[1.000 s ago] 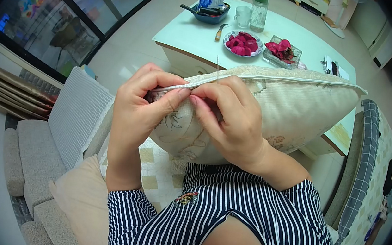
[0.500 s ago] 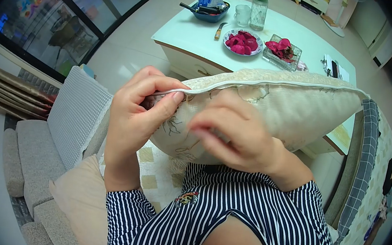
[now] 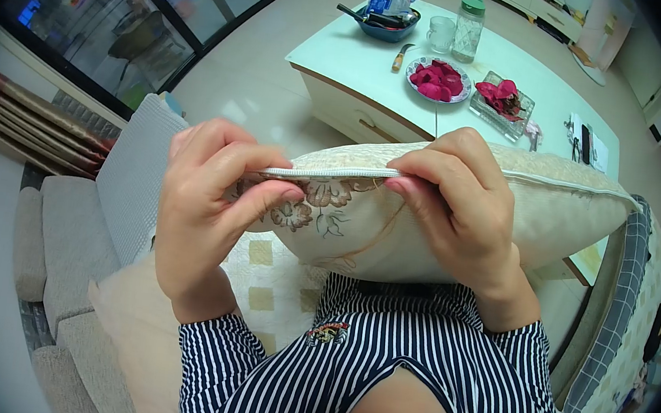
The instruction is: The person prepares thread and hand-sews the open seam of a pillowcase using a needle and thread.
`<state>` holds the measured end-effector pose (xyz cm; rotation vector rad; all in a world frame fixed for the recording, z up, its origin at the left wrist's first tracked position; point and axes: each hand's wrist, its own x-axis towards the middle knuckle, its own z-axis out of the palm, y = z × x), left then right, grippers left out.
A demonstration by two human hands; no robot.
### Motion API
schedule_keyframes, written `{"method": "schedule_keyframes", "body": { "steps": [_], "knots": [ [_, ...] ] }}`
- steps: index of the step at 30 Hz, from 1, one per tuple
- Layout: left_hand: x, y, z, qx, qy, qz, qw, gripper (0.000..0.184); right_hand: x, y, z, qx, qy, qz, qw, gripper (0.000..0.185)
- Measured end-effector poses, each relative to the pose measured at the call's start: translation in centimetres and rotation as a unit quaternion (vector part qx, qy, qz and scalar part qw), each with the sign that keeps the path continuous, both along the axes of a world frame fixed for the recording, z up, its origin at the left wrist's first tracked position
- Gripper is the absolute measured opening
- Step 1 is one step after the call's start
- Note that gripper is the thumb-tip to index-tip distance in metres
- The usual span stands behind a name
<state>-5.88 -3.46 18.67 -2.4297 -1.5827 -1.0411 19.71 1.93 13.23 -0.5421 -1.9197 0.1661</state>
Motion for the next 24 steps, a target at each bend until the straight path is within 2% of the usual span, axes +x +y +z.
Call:
{"method": "schedule_keyframes", "body": {
  "steps": [4,6,11,13,14,16,17,19,21,24],
  "knots": [
    [-0.1,-1.0,0.0,0.006,-0.02,0.02,1.0,0.023,-0.3,-0.1,0.1,0.009,-0.002,-0.003,1.0,0.022],
    [1.3,-1.6,0.1,0.08,0.026,0.06,0.995,0.019,-0.3,-0.2,0.1,0.007,-0.002,-0.001,1.0,0.022],
    [2.8,-1.1,-0.5,0.111,0.034,0.019,0.993,0.011,-0.2,-0.4,0.1,0.015,-0.004,0.009,1.0,0.024],
    [3.0,-1.0,-1.1,0.007,-0.151,0.021,0.988,0.014,0.1,-0.5,0.3,0.006,-0.014,0.019,1.0,0.02],
    [2.9,-0.9,-1.2,0.007,-0.151,0.019,0.988,0.014,0.3,-0.5,0.4,0.004,-0.017,0.021,1.0,0.019],
    [2.3,-0.5,-1.3,-0.037,-0.233,-0.031,0.971,0.015,0.6,-0.7,0.7,0.039,-0.017,-0.006,0.999,0.025],
    [2.1,-0.3,-1.3,-0.038,-0.233,-0.033,0.971,0.015,0.7,-0.8,0.7,0.051,-0.017,-0.016,0.998,0.028],
    [1.7,0.1,-1.3,-0.121,-0.297,-0.064,0.945,0.015,0.4,-1.2,0.7,0.037,0.014,0.033,0.999,0.037],
    [1.7,-0.1,-0.6,-0.143,-0.29,-0.069,0.944,0.02,0.0,-1.3,0.6,0.041,0.025,0.068,0.997,0.046],
    [1.7,-0.1,-0.6,-0.162,-0.286,-0.072,0.942,0.025,-0.3,-1.6,0.3,0.066,0.053,0.078,0.993,0.042]
  ]
}}
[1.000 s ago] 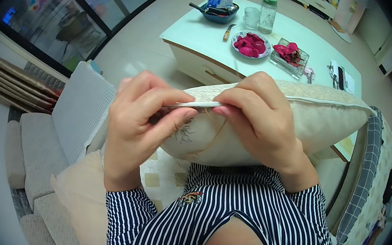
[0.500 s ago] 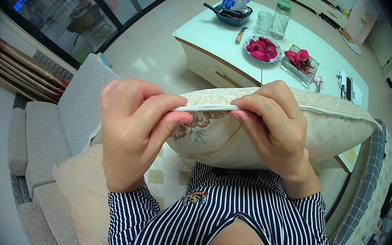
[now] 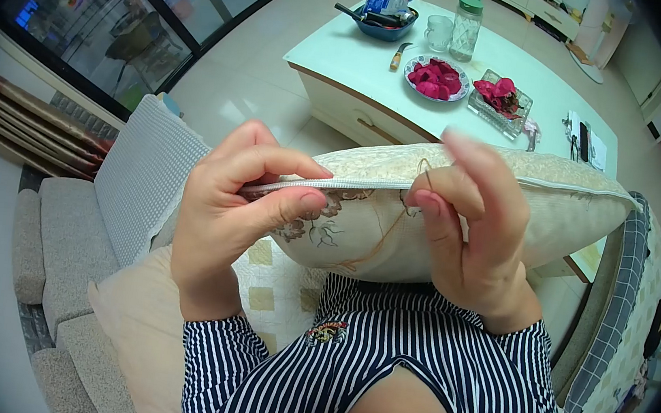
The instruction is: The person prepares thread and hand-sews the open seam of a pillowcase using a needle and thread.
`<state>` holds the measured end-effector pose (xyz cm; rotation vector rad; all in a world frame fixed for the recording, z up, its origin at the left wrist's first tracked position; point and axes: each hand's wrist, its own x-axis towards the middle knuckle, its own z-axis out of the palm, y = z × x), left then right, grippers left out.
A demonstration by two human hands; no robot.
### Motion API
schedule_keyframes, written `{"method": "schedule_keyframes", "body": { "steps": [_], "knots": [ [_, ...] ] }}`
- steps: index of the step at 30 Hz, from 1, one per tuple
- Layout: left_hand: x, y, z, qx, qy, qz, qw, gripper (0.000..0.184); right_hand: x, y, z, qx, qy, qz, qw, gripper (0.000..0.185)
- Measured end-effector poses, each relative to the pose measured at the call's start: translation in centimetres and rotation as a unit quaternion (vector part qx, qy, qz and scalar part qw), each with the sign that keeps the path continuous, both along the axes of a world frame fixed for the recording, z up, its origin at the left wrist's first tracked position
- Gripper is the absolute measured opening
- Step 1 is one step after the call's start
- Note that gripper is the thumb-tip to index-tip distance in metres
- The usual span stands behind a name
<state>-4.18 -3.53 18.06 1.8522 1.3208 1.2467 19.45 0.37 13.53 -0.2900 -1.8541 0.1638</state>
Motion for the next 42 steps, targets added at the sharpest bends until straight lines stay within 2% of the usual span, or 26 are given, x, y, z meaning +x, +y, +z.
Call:
{"method": "schedule_keyframes", "body": {
  "steps": [3,5,7,10,20,22,23,25,26,30,34,39,41,42],
  "knots": [
    [0.1,0.1,0.0,-0.002,0.002,0.008,1.0,0.024,0.2,-0.7,0.2,-0.07,-0.033,-0.042,0.996,0.037],
    [0.3,0.1,0.1,-0.005,0.006,0.013,1.0,0.023,0.0,-0.4,-0.1,0.006,-0.052,-0.079,0.995,0.036],
    [0.7,0.2,0.2,-0.045,-0.057,0.0,0.997,0.019,-0.1,-0.3,-0.7,0.052,-0.069,-0.11,0.99,0.038],
    [0.2,0.7,-0.1,-0.065,-0.097,-0.022,0.993,0.012,-0.2,-0.4,-1.1,0.058,-0.083,-0.127,0.987,0.036],
    [0.0,0.8,-0.7,-0.041,-0.084,-0.025,0.995,0.012,-0.4,-0.4,-1.2,0.033,-0.086,-0.156,0.984,0.033],
    [0.3,0.3,-1.1,0.059,0.003,0.031,0.998,0.016,-0.5,-0.5,-1.3,0.032,-0.084,-0.158,0.983,0.032],
    [0.7,0.0,-1.2,0.059,0.003,0.031,0.998,0.016,-0.6,-0.6,-1.4,0.025,-0.082,-0.154,0.984,0.031],
    [1.4,-0.6,-1.2,0.17,0.101,0.097,0.975,0.02,-0.7,-0.6,-1.4,0.018,-0.08,-0.149,0.985,0.03],
    [1.3,-0.6,-1.6,0.206,0.125,0.094,0.966,0.022,-0.7,-0.7,-1.5,0.02,-0.078,-0.147,0.986,0.029],
    [1.7,-0.9,-1.8,0.247,0.15,0.094,0.953,0.023,-1.1,-0.9,-1.3,0.022,-0.079,-0.139,0.987,0.029],
    [1.4,-1.2,-1.4,0.234,0.167,0.064,0.956,0.025,-1.1,-1.1,-0.9,-0.007,-0.091,-0.116,0.989,0.03],
    [1.5,-1.2,-0.6,0.139,0.137,0.099,0.976,0.032,-0.4,-0.6,0.0,-0.097,-0.109,-0.063,0.987,0.024],
    [0.9,-1.0,-0.5,0.122,0.135,0.076,0.98,0.027,0.0,-0.6,0.7,-0.122,-0.116,-0.052,0.984,0.023],
    [0.3,-0.5,-0.7,0.064,0.073,0.025,0.995,0.023,0.1,-0.5,0.9,-0.145,-0.121,-0.04,0.981,0.023]
  ]
}}
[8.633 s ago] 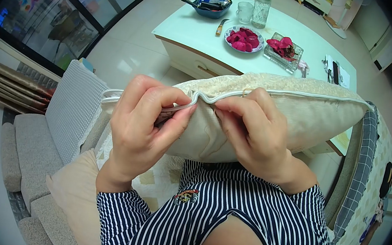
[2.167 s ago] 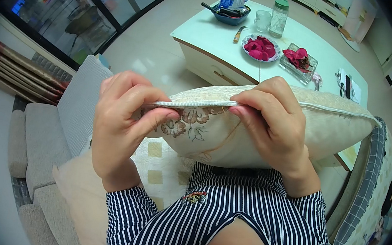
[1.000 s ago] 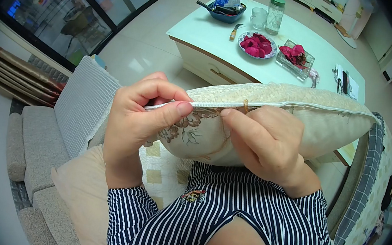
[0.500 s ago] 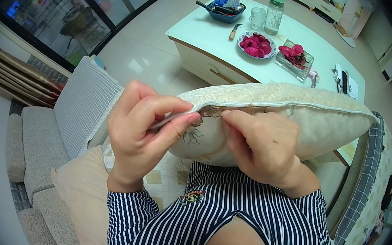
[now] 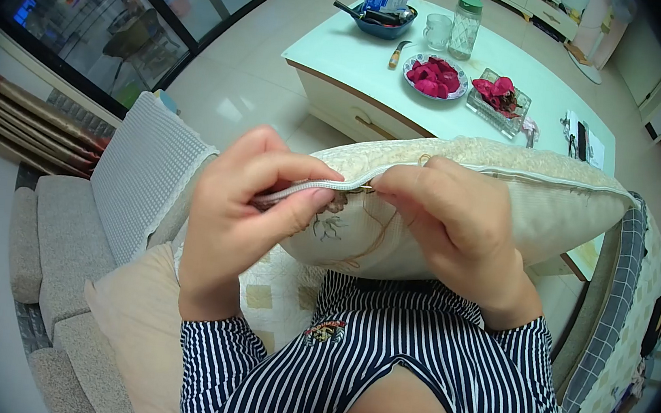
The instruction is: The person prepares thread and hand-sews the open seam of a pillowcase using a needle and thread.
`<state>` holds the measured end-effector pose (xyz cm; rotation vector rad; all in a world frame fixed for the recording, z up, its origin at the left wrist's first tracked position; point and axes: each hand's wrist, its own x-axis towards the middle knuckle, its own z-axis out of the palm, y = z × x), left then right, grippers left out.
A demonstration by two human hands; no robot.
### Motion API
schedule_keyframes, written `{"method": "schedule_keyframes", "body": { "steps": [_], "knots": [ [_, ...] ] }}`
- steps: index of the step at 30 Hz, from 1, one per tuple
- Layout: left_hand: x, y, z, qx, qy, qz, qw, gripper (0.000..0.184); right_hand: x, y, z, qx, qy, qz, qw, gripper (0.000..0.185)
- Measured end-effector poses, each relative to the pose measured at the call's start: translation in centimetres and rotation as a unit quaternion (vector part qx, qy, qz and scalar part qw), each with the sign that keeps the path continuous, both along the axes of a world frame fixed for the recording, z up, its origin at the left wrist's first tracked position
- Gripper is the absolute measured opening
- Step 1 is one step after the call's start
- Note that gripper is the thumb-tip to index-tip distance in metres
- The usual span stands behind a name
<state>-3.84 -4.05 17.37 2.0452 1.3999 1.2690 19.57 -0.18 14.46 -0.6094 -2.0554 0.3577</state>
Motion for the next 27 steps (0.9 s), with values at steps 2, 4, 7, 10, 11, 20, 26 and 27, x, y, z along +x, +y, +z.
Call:
{"method": "schedule_keyframes", "body": {
  "steps": [2,4,7,10,11,20,26,27],
  "knots": [
    [-0.7,0.8,0.4,-0.114,-0.097,-0.077,0.986,0.015,0.0,0.5,0.0,-0.005,0.014,0.003,1.0,0.026],
    [-1.0,1.6,0.2,-0.149,-0.136,-0.106,0.974,0.015,0.2,0.8,0.1,-0.01,0.029,0.005,1.0,0.028],
    [-1.4,2.3,-0.1,-0.208,-0.2,-0.154,0.945,0.016,0.4,1.0,0.0,-0.053,0.032,0.02,0.998,0.022],
    [-1.8,2.8,-0.1,-0.247,-0.234,-0.185,0.922,0.017,0.4,1.5,-0.3,-0.061,0.071,0.032,0.995,0.021],
    [-1.9,2.9,-0.1,-0.261,-0.241,-0.199,0.913,0.018,0.5,1.7,-0.3,-0.059,0.064,0.029,0.996,0.021],
    [-1.9,3.3,-0.3,-0.269,-0.23,-0.216,0.91,0.019,-0.4,1.9,-0.5,-0.059,0.06,0.049,0.995,0.021],
    [-1.9,2.5,0.4,-0.215,-0.156,-0.158,0.951,0.016,-0.5,1.9,0.1,-0.043,0.028,0.028,0.998,0.023],
    [-2.1,2.4,0.4,-0.215,-0.156,-0.157,0.951,0.016,-0.4,2.0,0.0,-0.031,0.022,0.041,0.998,0.023]
  ]
}}
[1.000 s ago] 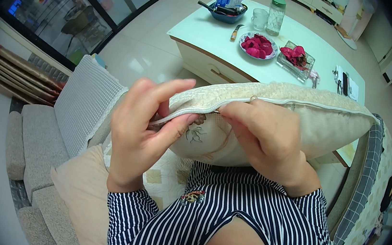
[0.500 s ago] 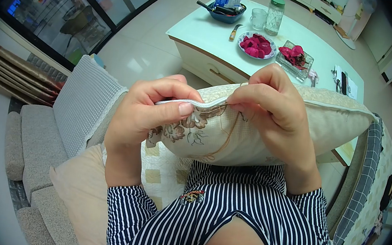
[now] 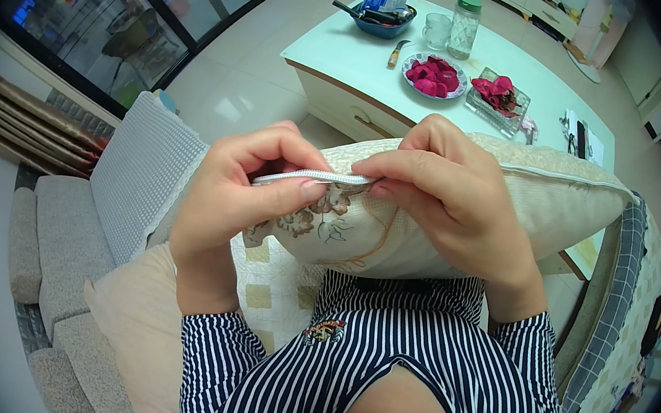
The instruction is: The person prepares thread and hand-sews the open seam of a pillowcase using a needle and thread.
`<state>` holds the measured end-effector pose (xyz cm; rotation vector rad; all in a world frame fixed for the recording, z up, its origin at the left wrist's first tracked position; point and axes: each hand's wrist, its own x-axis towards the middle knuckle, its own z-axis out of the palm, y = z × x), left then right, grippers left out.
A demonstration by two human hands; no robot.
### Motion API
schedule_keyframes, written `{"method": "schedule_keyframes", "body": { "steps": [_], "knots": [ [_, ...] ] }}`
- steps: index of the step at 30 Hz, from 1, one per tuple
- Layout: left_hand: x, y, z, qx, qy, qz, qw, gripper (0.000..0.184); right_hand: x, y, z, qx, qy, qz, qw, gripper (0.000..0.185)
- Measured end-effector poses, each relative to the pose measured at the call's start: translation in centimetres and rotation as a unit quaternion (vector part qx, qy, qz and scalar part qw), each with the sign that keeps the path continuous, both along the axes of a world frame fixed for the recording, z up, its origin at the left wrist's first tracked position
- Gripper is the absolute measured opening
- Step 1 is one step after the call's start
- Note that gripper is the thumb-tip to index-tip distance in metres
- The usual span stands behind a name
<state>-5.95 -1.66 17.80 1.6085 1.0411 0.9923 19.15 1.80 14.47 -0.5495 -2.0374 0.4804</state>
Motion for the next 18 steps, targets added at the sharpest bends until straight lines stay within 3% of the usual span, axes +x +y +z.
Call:
{"method": "schedule_keyframes", "body": {
  "steps": [6,9,11,12,14,18],
  "knots": [
    [0.1,-0.8,0.0,0.0,-0.028,0.048,0.998,0.016,0.4,-0.1,0.5,-0.028,-0.003,0.026,0.999,0.033],
    [1.0,-1.6,-0.4,0.098,0.013,0.123,0.988,0.018,0.3,-0.5,0.5,-0.034,-0.002,0.02,0.999,0.034],
    [1.5,-1.9,-1.1,0.273,0.123,0.196,0.934,0.02,0.1,-1.0,0.5,-0.031,-0.001,0.009,0.999,0.035],
    [1.8,-2.2,-1.2,0.273,0.123,0.195,0.934,0.02,0.0,-1.3,0.6,-0.028,0.0,-0.002,1.0,0.035],
    [2.4,-2.6,-1.5,0.357,0.19,0.234,0.884,0.021,-0.2,-1.5,0.7,-0.021,-0.001,-0.011,1.0,0.034],
    [2.8,-3.0,-1.5,0.338,0.172,0.208,0.902,0.02,-1.4,-1.5,-0.2,-0.01,0.028,-0.031,0.999,0.031]
  ]
}}
